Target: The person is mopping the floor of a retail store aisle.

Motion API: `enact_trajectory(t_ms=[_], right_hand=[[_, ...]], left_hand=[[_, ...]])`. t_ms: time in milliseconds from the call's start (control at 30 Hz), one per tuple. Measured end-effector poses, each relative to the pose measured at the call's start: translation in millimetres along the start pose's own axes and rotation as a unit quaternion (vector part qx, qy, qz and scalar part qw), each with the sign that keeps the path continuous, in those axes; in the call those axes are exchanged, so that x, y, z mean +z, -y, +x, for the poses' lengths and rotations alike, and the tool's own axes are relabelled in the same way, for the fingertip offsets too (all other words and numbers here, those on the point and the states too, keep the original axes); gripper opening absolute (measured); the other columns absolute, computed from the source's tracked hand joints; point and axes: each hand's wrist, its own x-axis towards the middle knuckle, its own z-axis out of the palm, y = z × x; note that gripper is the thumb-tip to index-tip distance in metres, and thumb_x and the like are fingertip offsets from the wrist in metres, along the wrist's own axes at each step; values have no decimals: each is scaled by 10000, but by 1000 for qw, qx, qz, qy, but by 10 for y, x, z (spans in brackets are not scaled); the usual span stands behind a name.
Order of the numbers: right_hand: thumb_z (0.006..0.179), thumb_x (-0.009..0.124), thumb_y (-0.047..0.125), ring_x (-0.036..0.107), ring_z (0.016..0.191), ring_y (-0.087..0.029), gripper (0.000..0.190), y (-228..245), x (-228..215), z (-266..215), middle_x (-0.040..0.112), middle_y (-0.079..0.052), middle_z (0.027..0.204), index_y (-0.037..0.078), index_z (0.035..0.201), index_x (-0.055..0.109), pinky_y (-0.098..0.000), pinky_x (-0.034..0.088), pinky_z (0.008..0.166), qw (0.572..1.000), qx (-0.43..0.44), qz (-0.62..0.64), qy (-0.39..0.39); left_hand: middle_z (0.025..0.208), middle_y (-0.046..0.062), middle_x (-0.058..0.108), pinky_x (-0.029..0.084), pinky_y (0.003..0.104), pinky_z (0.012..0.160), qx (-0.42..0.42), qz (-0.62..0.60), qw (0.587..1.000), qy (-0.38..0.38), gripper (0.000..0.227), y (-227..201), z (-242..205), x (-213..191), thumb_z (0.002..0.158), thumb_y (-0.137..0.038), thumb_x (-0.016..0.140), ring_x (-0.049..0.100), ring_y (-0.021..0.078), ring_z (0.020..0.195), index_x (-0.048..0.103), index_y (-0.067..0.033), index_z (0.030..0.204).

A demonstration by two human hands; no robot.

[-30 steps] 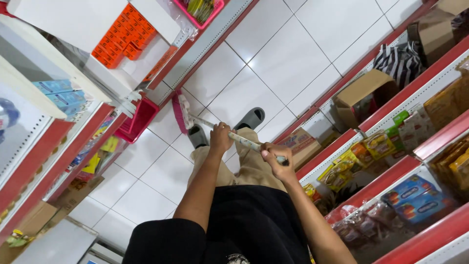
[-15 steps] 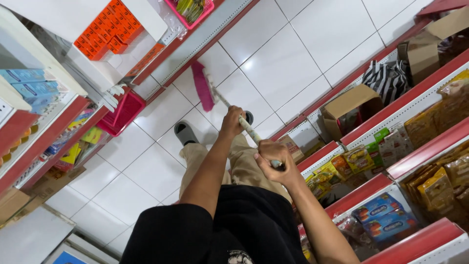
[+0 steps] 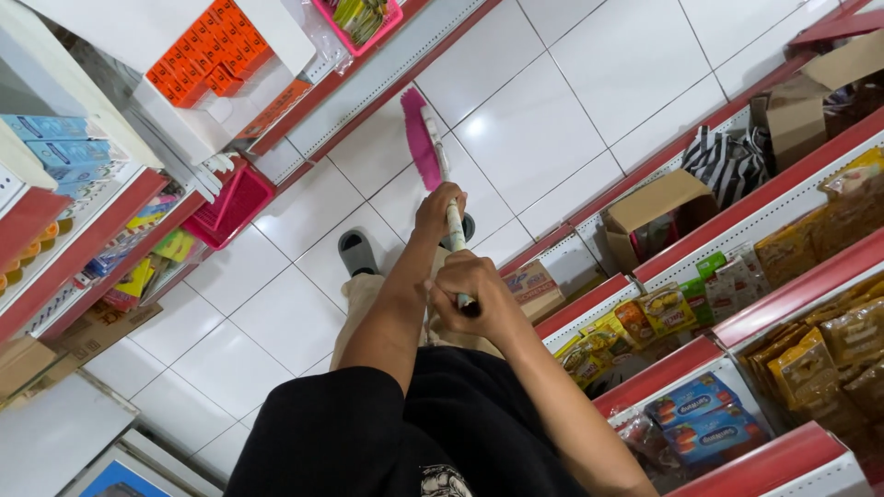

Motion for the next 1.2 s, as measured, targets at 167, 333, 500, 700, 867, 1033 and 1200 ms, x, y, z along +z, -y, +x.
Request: enact_trajectory(t_ms=[167,333,500,700,867,1033,1200], right_hand=[[847,673,-15,509,520,-215,318,41,18,-56,517,-64,528,67,569,542,-351,438,660,1000,-3,-2,12],[830,685,11,563,573,-213,248,33,114,-91,574,-49,567,83,606,604,-353,457,677,999,-11,-27,32],[794,697,24,585,601,-193,193,72,68,-126,587,-46,590,88,630,618,-356,481,696,994,-63,-81,27],[869,640,57,498,496,-156,341,299,-447,-729,514,-28,510,118,567,493,-422,561,724,988,-123,45,-81],[879,620,72,368,445,-118,431,-216,-656,-920,411,-12,462,129,517,393,-359,448,618,981,-77,135,-116],[899,594,19,301,455,-132,473,-504,-543,-652,343,-13,462,104,508,340,-311,375,545,978,-6,179,-112],[883,601,-92,320,463,-163,480,-351,-505,-479,341,-37,483,69,529,320,-353,413,618,984,6,169,-61]], left_hand=[[989,95,675,537,474,721,19,-3,1000,-11,203,-228,36,-27,980,-281,623,660,365,860,582,-101,895],[940,93,671,522,468,701,1,10,999,49,226,-544,27,-128,1010,-282,634,648,344,855,573,-92,904],[1025,42,716,544,428,673,153,-66,983,-74,156,-761,76,-158,956,-241,658,679,295,888,601,-96,969],[950,8,692,527,500,804,236,55,960,-138,137,-1285,-253,-313,917,-236,678,695,309,1089,626,-131,846],[963,78,674,554,438,784,56,51,996,38,176,-1193,-526,-587,945,-252,674,683,305,855,686,-95,868],[969,81,668,549,453,762,-9,90,995,41,149,-489,-695,-443,874,-260,684,677,311,873,747,-125,885],[1065,124,632,537,472,748,-46,151,987,11,217,-256,-502,-186,931,-280,641,621,350,1022,707,-81,872]])
